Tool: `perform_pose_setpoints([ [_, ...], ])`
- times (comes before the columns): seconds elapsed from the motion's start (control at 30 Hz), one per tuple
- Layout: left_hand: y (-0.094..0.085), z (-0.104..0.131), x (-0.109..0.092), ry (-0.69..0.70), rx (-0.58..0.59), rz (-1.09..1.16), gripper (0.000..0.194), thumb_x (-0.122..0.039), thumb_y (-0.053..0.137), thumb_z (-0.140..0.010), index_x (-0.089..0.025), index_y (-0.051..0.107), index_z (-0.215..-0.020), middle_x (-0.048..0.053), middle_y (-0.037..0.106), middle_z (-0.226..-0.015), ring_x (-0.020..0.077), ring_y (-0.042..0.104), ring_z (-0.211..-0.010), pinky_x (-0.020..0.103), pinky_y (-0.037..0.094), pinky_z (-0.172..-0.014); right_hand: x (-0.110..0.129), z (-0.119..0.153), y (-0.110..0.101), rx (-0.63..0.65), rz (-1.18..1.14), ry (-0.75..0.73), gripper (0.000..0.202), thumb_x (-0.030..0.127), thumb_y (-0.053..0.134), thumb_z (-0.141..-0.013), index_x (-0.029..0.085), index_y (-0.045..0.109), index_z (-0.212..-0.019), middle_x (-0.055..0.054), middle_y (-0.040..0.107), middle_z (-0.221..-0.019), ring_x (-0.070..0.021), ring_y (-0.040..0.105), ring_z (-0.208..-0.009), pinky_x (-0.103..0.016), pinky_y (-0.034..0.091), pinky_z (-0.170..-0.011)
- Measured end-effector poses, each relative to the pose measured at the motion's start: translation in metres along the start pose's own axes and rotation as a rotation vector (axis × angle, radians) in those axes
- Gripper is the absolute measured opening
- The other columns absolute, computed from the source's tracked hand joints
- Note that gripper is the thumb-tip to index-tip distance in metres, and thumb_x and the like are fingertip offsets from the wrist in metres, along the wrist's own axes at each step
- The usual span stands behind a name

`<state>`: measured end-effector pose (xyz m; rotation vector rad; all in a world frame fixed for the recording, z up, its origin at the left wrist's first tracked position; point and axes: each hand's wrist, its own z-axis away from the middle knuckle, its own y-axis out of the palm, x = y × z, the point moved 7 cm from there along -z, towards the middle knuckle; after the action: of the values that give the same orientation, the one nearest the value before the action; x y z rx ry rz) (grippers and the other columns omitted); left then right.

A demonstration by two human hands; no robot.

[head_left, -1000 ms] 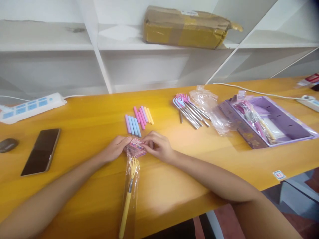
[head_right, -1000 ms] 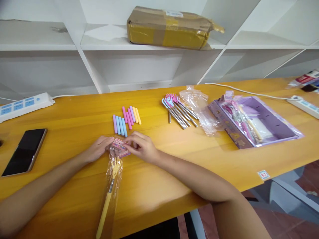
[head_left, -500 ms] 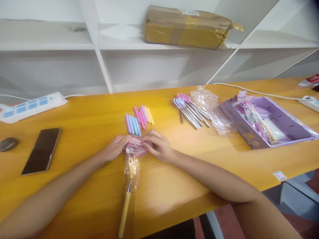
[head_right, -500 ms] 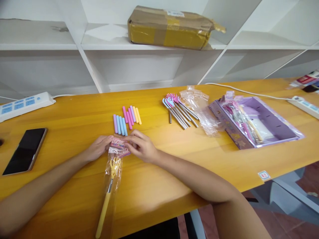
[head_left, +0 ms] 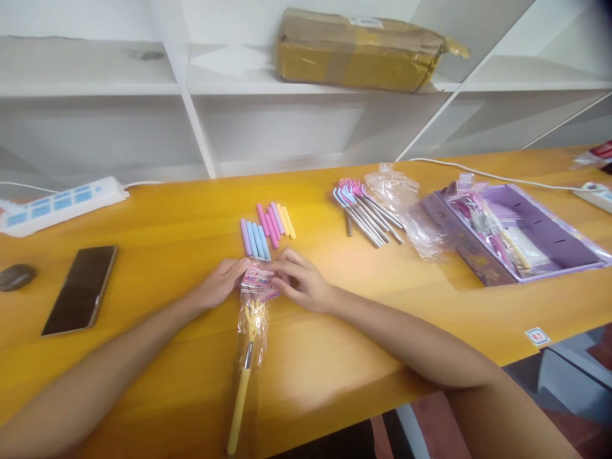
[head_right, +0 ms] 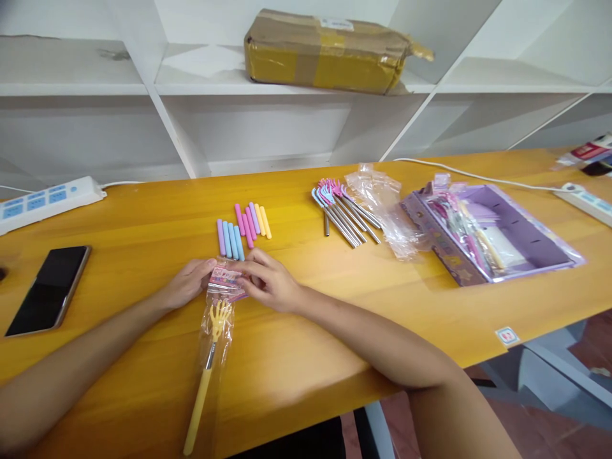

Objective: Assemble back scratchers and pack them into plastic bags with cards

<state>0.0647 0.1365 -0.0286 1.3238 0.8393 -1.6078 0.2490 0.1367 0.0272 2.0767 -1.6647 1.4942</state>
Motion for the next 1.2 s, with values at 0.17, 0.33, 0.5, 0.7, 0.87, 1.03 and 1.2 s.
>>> perform_pose_setpoints([
  [0.17, -0.001, 0.000, -0.003, 0.021, -0.020, -0.018, 0.059, -0.065, 0.054, -0.101, -0.012, 0.078, -0.113, 0.011, 0.081, -0.108, 0.0281, 0.074, -0.098, 0.038, 0.057, -0.091, 0.001, -0.001, 0.000, 0.015, -0.005, 0.011, 0.035, 0.028, 0.058, -0.106, 0.023, 0.065, -0.140, -0.005, 0.053, -0.098, -0.0157, 0.056, -0.088, -0.032, 0.055, -0.079],
  [0.33, 0.002, -0.001, -0.009, 0.075, 0.013, 0.011, 0.058, -0.063, 0.051, -0.103, -0.016, 0.077, -0.125, 0.011, 0.078, -0.129, 0.0309, 0.071, -0.118, 0.042, 0.052, -0.107, 0.000, -0.002, 0.000, 0.032, -0.025, 0.038, 0.037, 0.028, 0.057, -0.107, 0.025, 0.063, -0.143, -0.006, 0.051, -0.102, -0.0161, 0.056, -0.091, -0.033, 0.057, -0.084],
  [0.5, 0.005, -0.002, -0.015, 0.114, 0.056, 0.039, 0.056, -0.058, 0.047, -0.107, -0.021, 0.071, -0.141, 0.010, 0.066, -0.151, 0.0321, 0.059, -0.142, 0.047, 0.040, -0.123, -0.005, 0.000, 0.004, 0.100, -0.047, 0.085, 0.041, 0.030, 0.058, -0.106, 0.026, 0.059, -0.147, -0.009, 0.051, -0.117, -0.0145, 0.057, -0.089, -0.031, 0.060, -0.080],
  [0.7, 0.006, 0.000, -0.024, 0.135, 0.064, -0.019, 0.051, -0.054, 0.044, -0.109, -0.028, 0.070, -0.143, 0.005, 0.062, -0.156, 0.0296, 0.054, -0.148, 0.046, 0.034, -0.128, -0.005, 0.000, 0.007, 0.137, -0.072, 0.068, 0.044, 0.031, 0.059, -0.105, 0.026, 0.058, -0.149, -0.011, 0.052, -0.128, -0.0170, 0.060, -0.102, -0.033, 0.062, -0.088],
  [0.87, 0.006, 0.000, -0.023, 0.123, 0.041, -0.020, 0.055, -0.057, 0.045, -0.107, -0.023, 0.070, -0.143, 0.008, 0.062, -0.156, 0.0314, 0.053, -0.149, 0.047, 0.036, -0.127, -0.005, -0.001, 0.007, 0.140, -0.075, 0.071, 0.042, 0.032, 0.059, -0.106, 0.025, 0.059, -0.148, -0.011, 0.052, -0.129, -0.0172, 0.060, -0.103, -0.032, 0.062, -0.087],
  [1.03, 0.006, 0.000, -0.022, 0.127, 0.056, -0.005, 0.055, -0.057, 0.045, -0.107, -0.023, 0.070, -0.143, 0.008, 0.063, -0.155, 0.0318, 0.054, -0.148, 0.048, 0.037, -0.126, -0.004, -0.001, 0.006, 0.131, -0.044, 0.059, 0.041, 0.030, 0.060, -0.105, 0.025, 0.060, -0.146, -0.012, 0.052, -0.128, -0.0182, 0.060, -0.105, -0.034, 0.062, -0.090],
  [1.2, 0.007, -0.002, -0.019, 0.105, 0.064, 0.060, 0.053, -0.057, 0.044, -0.108, -0.029, 0.068, -0.145, 0.003, 0.058, -0.160, 0.0291, 0.051, -0.150, 0.042, 0.039, -0.125, -0.001, -0.001, 0.002, 0.067, -0.076, 0.060, 0.042, 0.027, 0.054, -0.107, 0.028, 0.056, -0.148, -0.012, 0.052, -0.142, -0.0149, 0.062, -0.093, -0.034, 0.063, -0.082],
])
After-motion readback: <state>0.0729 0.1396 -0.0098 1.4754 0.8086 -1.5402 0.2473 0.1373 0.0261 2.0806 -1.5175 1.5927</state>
